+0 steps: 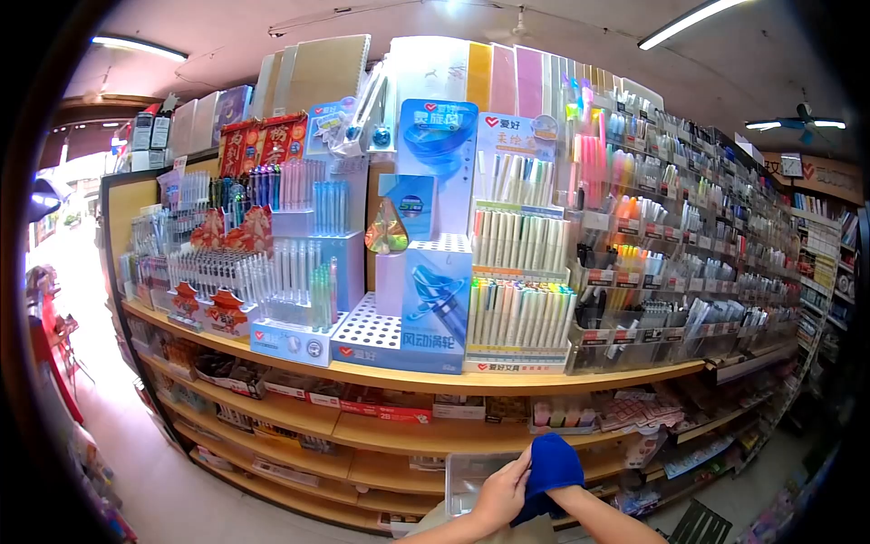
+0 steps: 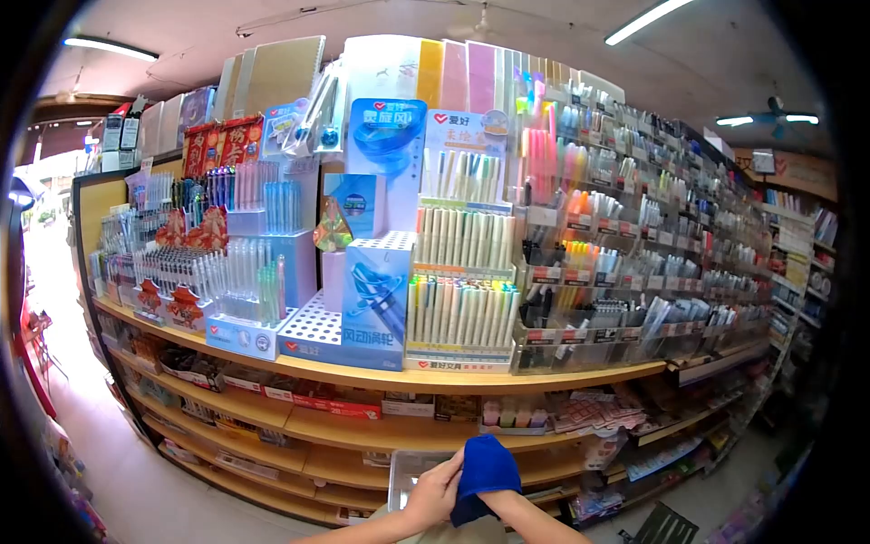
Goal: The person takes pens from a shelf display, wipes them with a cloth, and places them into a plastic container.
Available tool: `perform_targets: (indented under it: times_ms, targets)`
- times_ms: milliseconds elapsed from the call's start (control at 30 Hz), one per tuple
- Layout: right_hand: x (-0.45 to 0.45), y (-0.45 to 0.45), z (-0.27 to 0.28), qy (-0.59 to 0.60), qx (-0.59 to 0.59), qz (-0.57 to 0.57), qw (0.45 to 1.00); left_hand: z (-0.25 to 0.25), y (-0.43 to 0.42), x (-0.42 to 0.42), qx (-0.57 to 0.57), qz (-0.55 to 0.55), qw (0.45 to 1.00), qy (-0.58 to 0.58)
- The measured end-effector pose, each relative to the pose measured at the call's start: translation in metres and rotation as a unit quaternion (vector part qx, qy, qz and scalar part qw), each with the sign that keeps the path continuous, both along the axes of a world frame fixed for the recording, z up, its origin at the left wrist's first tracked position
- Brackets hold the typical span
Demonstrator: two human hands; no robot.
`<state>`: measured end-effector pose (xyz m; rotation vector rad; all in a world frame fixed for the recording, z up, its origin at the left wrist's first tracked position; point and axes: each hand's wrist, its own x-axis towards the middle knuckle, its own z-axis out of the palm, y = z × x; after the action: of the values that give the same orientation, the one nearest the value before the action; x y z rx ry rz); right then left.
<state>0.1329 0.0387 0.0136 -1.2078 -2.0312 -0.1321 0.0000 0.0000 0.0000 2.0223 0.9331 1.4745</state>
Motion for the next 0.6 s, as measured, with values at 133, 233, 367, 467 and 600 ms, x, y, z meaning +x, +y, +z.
perform_targets:
  times_ms: [133, 233, 367, 467, 600]
  targets:
    - [0.028, 0.011, -0.001, -0.049, -0.057, -0.023, 0.997, -0.004, 0.006, 0.005, -0.016, -0.003, 0.997, 0.077]
    - [0.036, 0.009, 0.001, -0.097, -0.130, 0.030, 0.986, -0.011, 0.010, -0.014, -0.023, -0.049, 0.992, 0.118]
    - [0.040, -0.008, 0.005, 0.195, -0.380, 0.100, 0.899, -0.016, 0.015, -0.023, -0.042, -0.178, 0.982, 0.036]
    - [0.044, -0.011, -0.006, 0.510, -0.443, 0.140, 0.724, -0.036, 0.023, -0.017, -0.171, -0.226, 0.956, -0.079]
    - [0.060, -0.005, 0.000, 0.640, -0.374, 0.128, 0.659, -0.054, 0.046, -0.024, -0.222, -0.102, 0.970, 0.014]
